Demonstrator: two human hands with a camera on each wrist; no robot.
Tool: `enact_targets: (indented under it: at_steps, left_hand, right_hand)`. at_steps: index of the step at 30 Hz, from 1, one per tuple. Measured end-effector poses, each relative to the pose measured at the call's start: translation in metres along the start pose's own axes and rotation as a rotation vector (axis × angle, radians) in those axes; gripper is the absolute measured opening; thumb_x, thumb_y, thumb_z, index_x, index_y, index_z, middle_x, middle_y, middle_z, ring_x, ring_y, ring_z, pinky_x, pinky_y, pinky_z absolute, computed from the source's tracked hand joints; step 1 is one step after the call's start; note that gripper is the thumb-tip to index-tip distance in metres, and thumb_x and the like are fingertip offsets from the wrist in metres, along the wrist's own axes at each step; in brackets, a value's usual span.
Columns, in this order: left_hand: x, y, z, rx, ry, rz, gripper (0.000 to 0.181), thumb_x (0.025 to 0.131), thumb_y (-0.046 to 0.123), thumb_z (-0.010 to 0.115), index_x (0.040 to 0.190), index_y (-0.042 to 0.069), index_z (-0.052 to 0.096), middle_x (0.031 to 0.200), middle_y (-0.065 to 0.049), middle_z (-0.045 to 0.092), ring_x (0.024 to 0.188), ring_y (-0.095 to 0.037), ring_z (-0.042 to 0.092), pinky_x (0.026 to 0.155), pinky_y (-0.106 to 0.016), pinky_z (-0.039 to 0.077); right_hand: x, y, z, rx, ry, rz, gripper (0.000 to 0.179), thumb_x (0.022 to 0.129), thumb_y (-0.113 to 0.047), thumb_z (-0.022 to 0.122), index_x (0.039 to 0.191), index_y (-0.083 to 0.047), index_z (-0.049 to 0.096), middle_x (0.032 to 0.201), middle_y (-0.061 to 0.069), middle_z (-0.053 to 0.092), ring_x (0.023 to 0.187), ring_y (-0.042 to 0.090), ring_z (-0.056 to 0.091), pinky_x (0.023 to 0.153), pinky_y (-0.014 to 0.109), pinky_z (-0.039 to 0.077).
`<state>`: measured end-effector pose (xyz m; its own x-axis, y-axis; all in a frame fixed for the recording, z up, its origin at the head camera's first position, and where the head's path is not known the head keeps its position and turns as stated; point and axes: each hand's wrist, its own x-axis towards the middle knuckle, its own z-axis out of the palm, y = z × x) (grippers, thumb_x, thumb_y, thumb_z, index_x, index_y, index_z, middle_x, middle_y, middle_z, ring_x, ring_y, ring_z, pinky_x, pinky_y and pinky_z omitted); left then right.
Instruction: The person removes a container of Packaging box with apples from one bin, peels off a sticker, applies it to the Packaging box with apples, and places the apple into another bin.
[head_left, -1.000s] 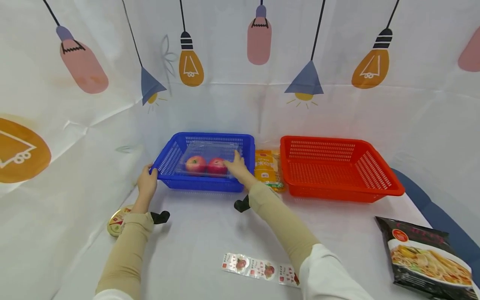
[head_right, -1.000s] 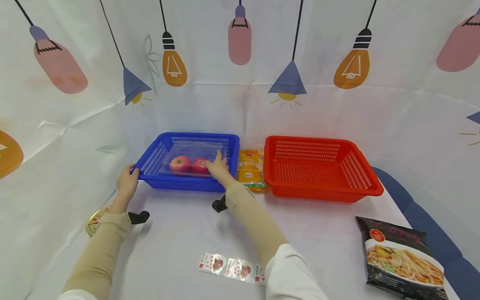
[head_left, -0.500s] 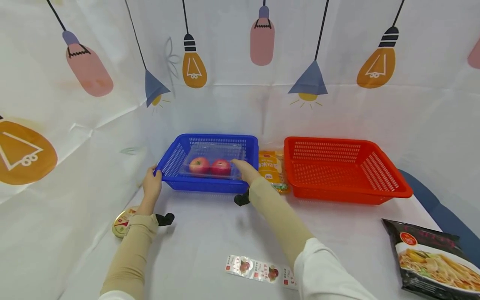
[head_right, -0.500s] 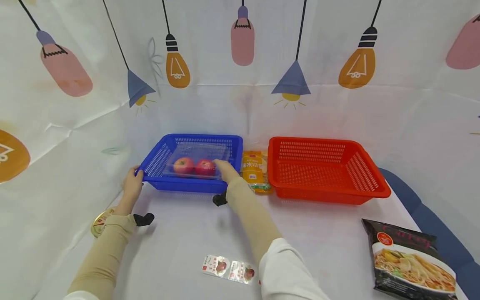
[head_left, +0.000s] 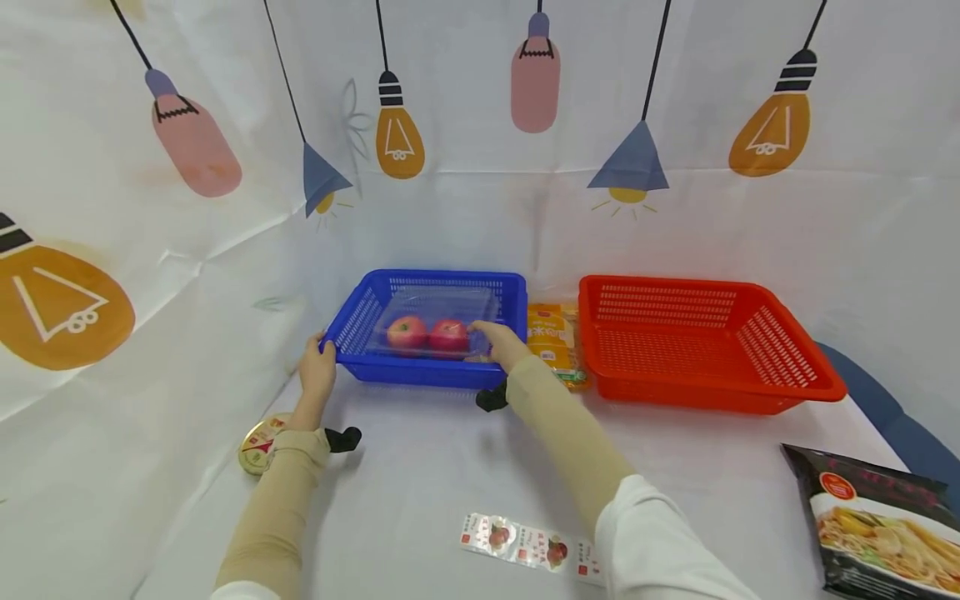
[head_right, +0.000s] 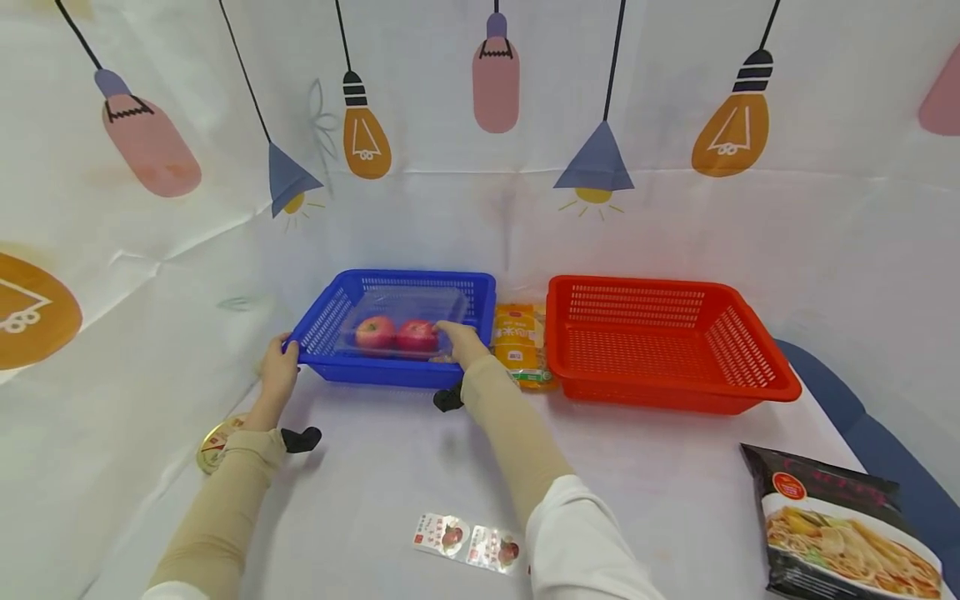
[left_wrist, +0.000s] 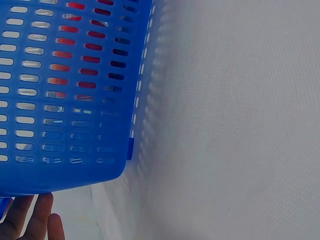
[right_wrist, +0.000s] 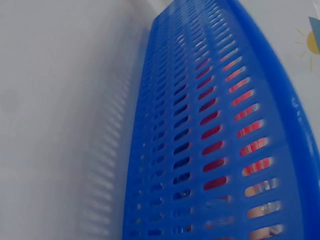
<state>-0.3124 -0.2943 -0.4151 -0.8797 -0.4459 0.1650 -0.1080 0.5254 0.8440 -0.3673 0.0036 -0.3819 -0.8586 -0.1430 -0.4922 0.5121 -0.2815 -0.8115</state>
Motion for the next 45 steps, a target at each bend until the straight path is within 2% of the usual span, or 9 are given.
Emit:
enact_targets:
  at_steps: [5, 8, 17, 21, 25, 28, 32, 38, 45]
  left_hand:
    - [-0.001, 0.003, 0.004, -0.023, -0.004, -0.018, 0.046, 0.098, 0.019, 0.031, 0.138, -0.003, 0.034, 0.14, -0.026, 0.036, 0.129, -0.039, 0.034, 0.106, -0.049, 0.026]
    - [-0.001, 0.003, 0.005, -0.035, 0.002, -0.023, 0.046, 0.097, 0.018, 0.031, 0.138, -0.003, 0.034, 0.14, -0.026, 0.035, 0.13, -0.039, 0.033, 0.106, -0.049, 0.025]
    - [-0.001, -0.002, 0.005, -0.039, 0.029, -0.024, 0.044, 0.097, 0.017, 0.032, 0.137, -0.003, 0.036, 0.137, -0.027, 0.039, 0.126, -0.039, 0.038, 0.104, -0.049, 0.028]
    - [0.0, -0.003, 0.006, -0.033, 0.028, -0.014, 0.045, 0.097, 0.017, 0.032, 0.136, -0.004, 0.036, 0.137, -0.027, 0.04, 0.125, -0.04, 0.039, 0.103, -0.049, 0.028]
    - [0.0, -0.002, 0.006, -0.04, 0.022, -0.018, 0.045, 0.097, 0.018, 0.031, 0.137, -0.003, 0.036, 0.136, -0.028, 0.04, 0.125, -0.04, 0.039, 0.103, -0.049, 0.028]
    - [0.0, -0.001, 0.006, -0.041, 0.017, -0.021, 0.045, 0.097, 0.018, 0.031, 0.137, -0.003, 0.035, 0.136, -0.028, 0.04, 0.125, -0.04, 0.039, 0.103, -0.049, 0.029]
    - [0.0, 0.0, 0.007, -0.033, 0.016, -0.017, 0.045, 0.097, 0.018, 0.032, 0.136, -0.004, 0.036, 0.137, -0.028, 0.04, 0.125, -0.04, 0.039, 0.104, -0.049, 0.028]
    - [-0.002, 0.003, 0.001, -0.023, 0.021, 0.005, 0.045, 0.098, 0.018, 0.031, 0.137, -0.005, 0.035, 0.137, -0.029, 0.039, 0.126, -0.04, 0.038, 0.104, -0.049, 0.027]
    - [-0.001, 0.005, -0.002, -0.032, -0.014, -0.024, 0.048, 0.099, 0.02, 0.027, 0.14, -0.003, 0.03, 0.139, -0.028, 0.036, 0.127, -0.039, 0.037, 0.104, -0.049, 0.028]
  right_hand:
    - [-0.005, -0.004, 0.003, 0.055, 0.006, -0.016, 0.069, 0.08, -0.001, 0.061, 0.141, -0.004, 0.028, 0.146, 0.011, 0.012, 0.132, 0.028, 0.026, 0.076, 0.04, 0.051]
    - [-0.009, -0.007, 0.006, 0.055, 0.014, -0.057, 0.08, 0.078, 0.001, 0.059, 0.144, -0.01, 0.014, 0.15, 0.011, 0.007, 0.135, 0.025, 0.022, 0.077, 0.041, 0.052]
    - [-0.027, -0.023, 0.009, 0.048, 0.023, -0.089, 0.033, 0.079, -0.002, 0.061, 0.11, -0.003, 0.051, 0.138, 0.005, 0.028, 0.127, 0.022, 0.035, 0.064, 0.035, 0.055]
    - [-0.041, -0.03, 0.006, 0.028, -0.012, -0.125, 0.012, 0.082, -0.005, 0.061, 0.094, -0.003, 0.061, 0.109, 0.003, 0.04, 0.083, 0.016, 0.05, 0.068, 0.035, 0.055]
    - [-0.058, -0.034, -0.002, 0.035, -0.084, -0.157, 0.007, 0.086, -0.009, 0.06, 0.088, -0.002, 0.06, 0.081, 0.003, 0.034, 0.051, 0.012, 0.033, 0.078, 0.04, 0.053]
    - [-0.074, -0.035, -0.013, 0.018, -0.156, -0.182, 0.013, 0.089, -0.01, 0.058, 0.098, 0.0, 0.058, 0.095, 0.005, 0.033, 0.077, 0.015, 0.05, 0.084, 0.04, 0.05]
    - [-0.097, -0.033, -0.033, -0.02, -0.254, -0.24, 0.029, 0.092, -0.011, 0.054, 0.118, 0.002, 0.052, 0.12, 0.004, 0.023, 0.127, 0.027, 0.027, 0.095, 0.043, 0.043]
    - [-0.12, -0.028, -0.059, -0.062, -0.316, -0.289, 0.046, 0.092, -0.027, 0.056, 0.128, 0.001, 0.046, 0.129, 0.005, 0.021, 0.121, 0.027, 0.042, 0.102, 0.044, 0.036]
    - [-0.14, -0.022, -0.1, -0.434, -0.313, -0.474, 0.047, 0.094, -0.032, 0.051, 0.138, -0.017, 0.04, 0.137, 0.006, 0.028, 0.126, 0.032, 0.033, 0.101, 0.044, 0.037]
